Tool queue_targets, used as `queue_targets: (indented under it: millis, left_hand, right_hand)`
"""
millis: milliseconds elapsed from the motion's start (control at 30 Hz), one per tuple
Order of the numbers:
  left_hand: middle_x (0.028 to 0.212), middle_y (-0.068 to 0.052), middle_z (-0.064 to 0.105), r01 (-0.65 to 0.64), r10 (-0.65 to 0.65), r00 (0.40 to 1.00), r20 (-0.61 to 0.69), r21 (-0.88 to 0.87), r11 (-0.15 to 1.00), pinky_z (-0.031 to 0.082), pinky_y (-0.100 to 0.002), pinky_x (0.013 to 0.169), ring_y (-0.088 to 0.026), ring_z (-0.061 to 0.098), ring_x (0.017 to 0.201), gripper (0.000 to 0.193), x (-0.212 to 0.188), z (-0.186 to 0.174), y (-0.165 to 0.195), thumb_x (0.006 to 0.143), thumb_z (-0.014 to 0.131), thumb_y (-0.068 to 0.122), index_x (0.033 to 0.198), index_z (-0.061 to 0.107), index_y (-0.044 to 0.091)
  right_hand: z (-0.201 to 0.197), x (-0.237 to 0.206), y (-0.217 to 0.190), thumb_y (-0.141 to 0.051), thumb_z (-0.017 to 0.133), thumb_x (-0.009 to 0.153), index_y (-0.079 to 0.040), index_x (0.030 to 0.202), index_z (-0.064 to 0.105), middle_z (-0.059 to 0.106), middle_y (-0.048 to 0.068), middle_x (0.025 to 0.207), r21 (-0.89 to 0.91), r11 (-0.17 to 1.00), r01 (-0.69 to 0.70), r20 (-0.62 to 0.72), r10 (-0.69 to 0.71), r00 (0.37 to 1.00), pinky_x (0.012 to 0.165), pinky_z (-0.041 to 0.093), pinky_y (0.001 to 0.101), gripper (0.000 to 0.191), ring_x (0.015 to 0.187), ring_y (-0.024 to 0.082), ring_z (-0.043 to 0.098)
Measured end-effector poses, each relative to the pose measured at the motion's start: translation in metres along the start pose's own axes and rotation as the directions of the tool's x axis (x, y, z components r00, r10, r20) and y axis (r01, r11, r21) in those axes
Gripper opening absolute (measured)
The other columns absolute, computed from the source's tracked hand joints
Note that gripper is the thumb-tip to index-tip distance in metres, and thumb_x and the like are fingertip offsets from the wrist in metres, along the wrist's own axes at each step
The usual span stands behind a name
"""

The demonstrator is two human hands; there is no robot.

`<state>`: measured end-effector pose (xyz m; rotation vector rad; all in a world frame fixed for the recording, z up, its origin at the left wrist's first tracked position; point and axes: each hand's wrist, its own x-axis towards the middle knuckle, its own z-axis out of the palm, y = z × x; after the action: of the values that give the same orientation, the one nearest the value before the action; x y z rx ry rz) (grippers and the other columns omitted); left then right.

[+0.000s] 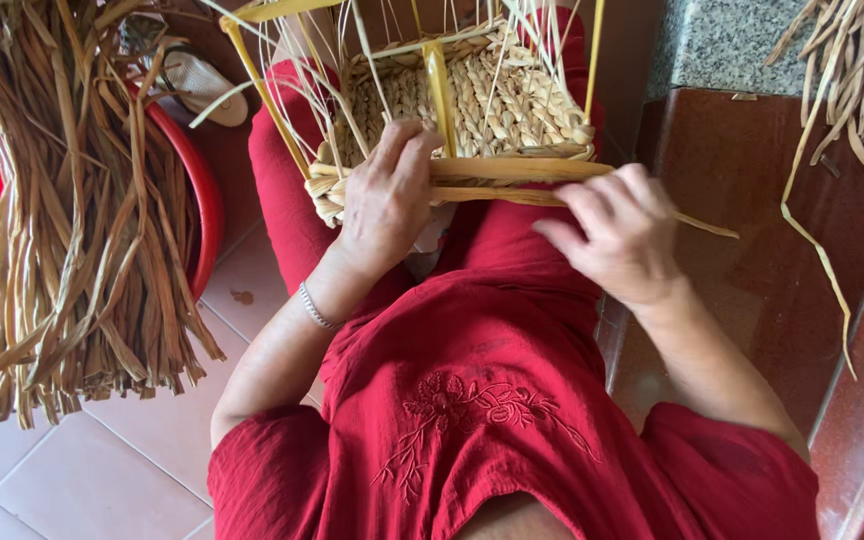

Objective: The person sits on the floor and weaves a rectangular basket from dried palm or grass strips around a bamboo frame, braiding and tucking strips along the sides and rim, and pulling new strips from a pile beside them to continue the weave.

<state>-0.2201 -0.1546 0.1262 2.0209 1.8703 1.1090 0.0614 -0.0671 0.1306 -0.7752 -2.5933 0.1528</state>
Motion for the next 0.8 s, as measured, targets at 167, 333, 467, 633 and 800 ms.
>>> queue_targets:
  millis: [167,333,467,633,800]
  left_hand:
    - [0.127,-0.017,0.063,-0.012,0.005,0.991,0.135,0.046,0.999,0.057,-0.043,0.095,-0.034,0.067,0.109,0.041,-0.001,-0.023,0.015,0.091,0.059,-0.012,0.131,0.060,-0.004]
    - [0.120,-0.022,0.060,-0.049,0.044,0.984,0.173,0.026,0.998,0.053,-0.045,0.094,-0.036,0.060,0.105,0.052,-0.003,-0.034,0.032,0.089,0.067,-0.001,0.138,0.051,-0.003]
    - [0.104,-0.016,0.058,-0.015,-0.001,0.980,0.200,0.078,0.997,0.053,-0.043,0.084,-0.030,0.060,0.093,0.048,-0.005,-0.017,0.028,0.100,0.069,0.003,0.145,0.052,0.004]
    - [0.089,-0.013,0.066,0.253,-0.253,0.967,-0.002,-0.042,0.967,0.054,-0.042,0.065,-0.029,0.070,0.080,0.021,-0.004,0.002,0.009,0.107,0.066,0.010,0.124,0.054,0.007]
    - [0.076,-0.012,0.068,0.311,-0.339,0.922,-0.185,-0.166,0.936,0.052,-0.041,0.053,-0.027,0.068,0.061,0.040,-0.002,0.016,0.001,0.103,0.061,0.010,0.137,0.044,-0.003]
  right_hand:
    - [0.010,-0.003,-0.002,-0.008,0.084,0.088,-0.008,0.098,0.067,0.068,0.005,0.091,0.077,0.996,-0.051,-0.024,0.053,0.998,0.078,0.057,0.0336,0.020,0.086,0.022,0.066]
    - [-0.054,0.024,0.005,-0.012,0.084,0.091,-0.008,0.106,0.069,0.069,0.001,0.090,0.465,0.814,-0.347,0.305,0.221,0.926,0.063,0.055,0.0293,0.022,0.071,0.015,0.066]
    - [-0.082,0.082,0.004,-0.017,0.093,0.083,-0.013,0.100,0.077,0.069,0.001,0.091,0.115,0.991,0.074,0.062,-0.082,0.995,0.084,0.042,0.0479,0.024,0.085,0.020,0.057]
    - [-0.052,0.140,-0.017,-0.022,0.088,0.086,-0.022,0.097,0.075,0.068,-0.003,0.095,-0.305,0.898,0.316,-0.380,-0.419,0.825,0.092,0.037,0.0537,0.017,0.102,0.021,0.056]
    - [0.010,0.128,-0.033,0.001,0.075,0.101,-0.001,0.107,0.068,0.073,0.010,0.096,0.489,0.859,0.148,-0.096,-0.116,0.989,0.071,0.058,0.0335,0.009,0.083,0.019,0.071]
